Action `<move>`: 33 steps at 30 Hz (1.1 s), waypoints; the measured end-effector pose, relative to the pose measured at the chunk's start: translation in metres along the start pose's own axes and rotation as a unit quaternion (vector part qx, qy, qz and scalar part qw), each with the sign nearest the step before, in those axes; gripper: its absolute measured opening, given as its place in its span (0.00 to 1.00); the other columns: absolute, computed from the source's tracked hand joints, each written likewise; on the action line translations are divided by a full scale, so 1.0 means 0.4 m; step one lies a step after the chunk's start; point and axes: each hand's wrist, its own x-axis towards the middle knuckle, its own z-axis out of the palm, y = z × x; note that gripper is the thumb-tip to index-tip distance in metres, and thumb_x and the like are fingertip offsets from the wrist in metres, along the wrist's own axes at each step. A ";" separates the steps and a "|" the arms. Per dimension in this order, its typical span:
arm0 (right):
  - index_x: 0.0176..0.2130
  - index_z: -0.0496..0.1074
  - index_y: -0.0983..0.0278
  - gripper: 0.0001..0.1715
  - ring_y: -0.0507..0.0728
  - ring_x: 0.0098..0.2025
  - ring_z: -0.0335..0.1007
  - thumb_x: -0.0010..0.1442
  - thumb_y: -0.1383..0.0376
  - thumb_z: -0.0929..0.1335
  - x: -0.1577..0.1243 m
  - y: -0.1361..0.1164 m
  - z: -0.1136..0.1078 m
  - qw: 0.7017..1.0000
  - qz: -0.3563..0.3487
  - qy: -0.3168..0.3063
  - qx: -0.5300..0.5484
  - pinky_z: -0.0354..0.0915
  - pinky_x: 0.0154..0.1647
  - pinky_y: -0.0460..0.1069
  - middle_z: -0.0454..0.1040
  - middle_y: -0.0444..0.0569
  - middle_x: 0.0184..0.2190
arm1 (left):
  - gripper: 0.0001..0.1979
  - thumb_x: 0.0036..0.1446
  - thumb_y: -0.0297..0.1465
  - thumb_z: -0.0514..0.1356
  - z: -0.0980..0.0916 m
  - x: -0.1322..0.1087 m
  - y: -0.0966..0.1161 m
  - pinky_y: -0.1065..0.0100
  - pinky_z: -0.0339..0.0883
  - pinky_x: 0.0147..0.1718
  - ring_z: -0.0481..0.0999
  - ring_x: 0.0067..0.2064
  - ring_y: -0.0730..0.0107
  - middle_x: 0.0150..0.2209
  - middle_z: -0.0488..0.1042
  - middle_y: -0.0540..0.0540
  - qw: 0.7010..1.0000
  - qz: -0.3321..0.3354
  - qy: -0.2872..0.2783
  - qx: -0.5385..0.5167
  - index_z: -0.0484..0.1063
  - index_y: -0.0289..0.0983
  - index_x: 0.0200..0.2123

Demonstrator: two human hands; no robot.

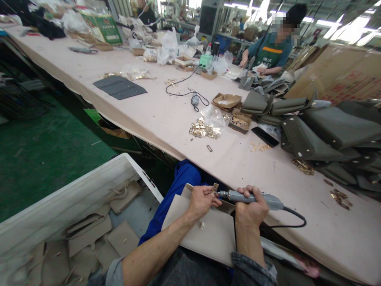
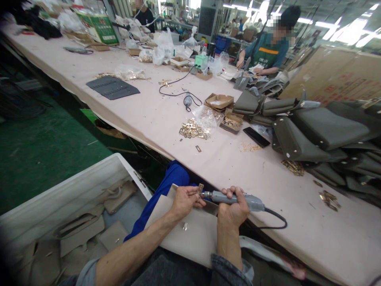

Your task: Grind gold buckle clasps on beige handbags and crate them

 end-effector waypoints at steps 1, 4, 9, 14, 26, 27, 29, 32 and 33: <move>0.32 0.61 0.63 0.18 0.45 0.22 0.58 0.48 0.68 0.74 0.001 0.002 -0.001 1.000 0.001 0.000 0.001 0.67 0.29 0.46 0.64 0.38 0.28 | 0.14 0.54 0.34 0.67 0.000 0.001 -0.001 0.68 0.79 0.30 0.84 0.27 0.63 0.28 0.82 0.37 1.000 0.000 0.001 -0.001 0.80 0.27 0.39; 0.33 0.61 0.63 0.18 0.46 0.23 0.58 0.48 0.68 0.74 0.004 0.009 -0.005 1.000 0.008 0.015 0.010 0.67 0.29 0.46 0.65 0.38 0.28 | 0.14 0.54 0.33 0.66 -0.002 0.003 -0.003 0.68 0.79 0.30 0.83 0.27 0.63 0.28 0.82 0.37 1.000 0.002 0.000 -0.001 0.80 0.27 0.39; 0.33 0.62 0.64 0.17 0.45 0.23 0.58 0.48 0.70 0.73 0.011 0.014 -0.010 0.999 0.018 0.021 0.020 0.67 0.30 0.45 0.64 0.38 0.28 | 0.16 0.52 0.34 0.67 -0.005 0.002 -0.002 0.67 0.80 0.31 0.84 0.29 0.62 0.29 0.83 0.36 1.000 0.003 -0.007 -0.004 0.80 0.26 0.39; 0.33 0.62 0.64 0.15 0.45 0.23 0.57 0.49 0.70 0.73 0.014 0.011 -0.015 0.999 0.012 0.022 0.024 0.67 0.30 0.45 0.65 0.39 0.28 | 0.16 0.53 0.34 0.68 -0.003 0.003 -0.007 0.67 0.79 0.31 0.84 0.29 0.61 0.29 0.83 0.36 1.000 0.009 -0.004 -0.007 0.79 0.26 0.41; 0.32 0.62 0.64 0.15 0.45 0.23 0.58 0.50 0.71 0.73 0.016 0.012 -0.023 0.999 0.021 0.015 0.038 0.67 0.30 0.45 0.64 0.38 0.28 | 0.15 0.51 0.35 0.69 0.003 0.002 -0.010 0.68 0.78 0.28 0.83 0.26 0.64 0.26 0.82 0.39 1.000 0.009 0.012 -0.006 0.80 0.27 0.37; 0.32 0.62 0.64 0.15 0.45 0.23 0.58 0.50 0.70 0.73 0.017 0.012 -0.024 0.999 0.020 0.012 0.037 0.68 0.30 0.45 0.64 0.38 0.28 | 0.15 0.51 0.35 0.69 0.004 0.001 -0.009 0.68 0.79 0.29 0.83 0.26 0.64 0.26 0.82 0.39 1.000 0.009 0.012 -0.006 0.80 0.27 0.36; 0.32 0.62 0.63 0.15 0.46 0.23 0.58 0.50 0.70 0.73 0.017 0.010 -0.024 0.999 0.019 0.014 0.038 0.68 0.30 0.45 0.64 0.38 0.28 | 0.14 0.51 0.34 0.69 0.005 -0.001 -0.007 0.67 0.79 0.29 0.82 0.26 0.64 0.26 0.82 0.39 1.000 0.007 0.016 -0.007 0.80 0.28 0.35; 0.32 0.62 0.64 0.15 0.46 0.23 0.57 0.49 0.71 0.72 0.014 0.005 -0.019 0.998 0.026 0.033 0.043 0.67 0.30 0.45 0.64 0.38 0.28 | 0.11 0.50 0.31 0.67 0.007 -0.003 -0.005 0.68 0.79 0.29 0.82 0.25 0.64 0.25 0.82 0.40 1.000 0.005 0.022 -0.003 0.80 0.28 0.35; 0.32 0.62 0.64 0.15 0.46 0.23 0.57 0.49 0.72 0.72 0.012 0.002 -0.017 0.998 0.027 0.038 0.043 0.67 0.29 0.45 0.64 0.39 0.27 | 0.11 0.50 0.30 0.67 0.008 -0.003 -0.005 0.68 0.79 0.29 0.82 0.25 0.65 0.25 0.82 0.40 1.000 0.004 0.023 -0.002 0.80 0.28 0.35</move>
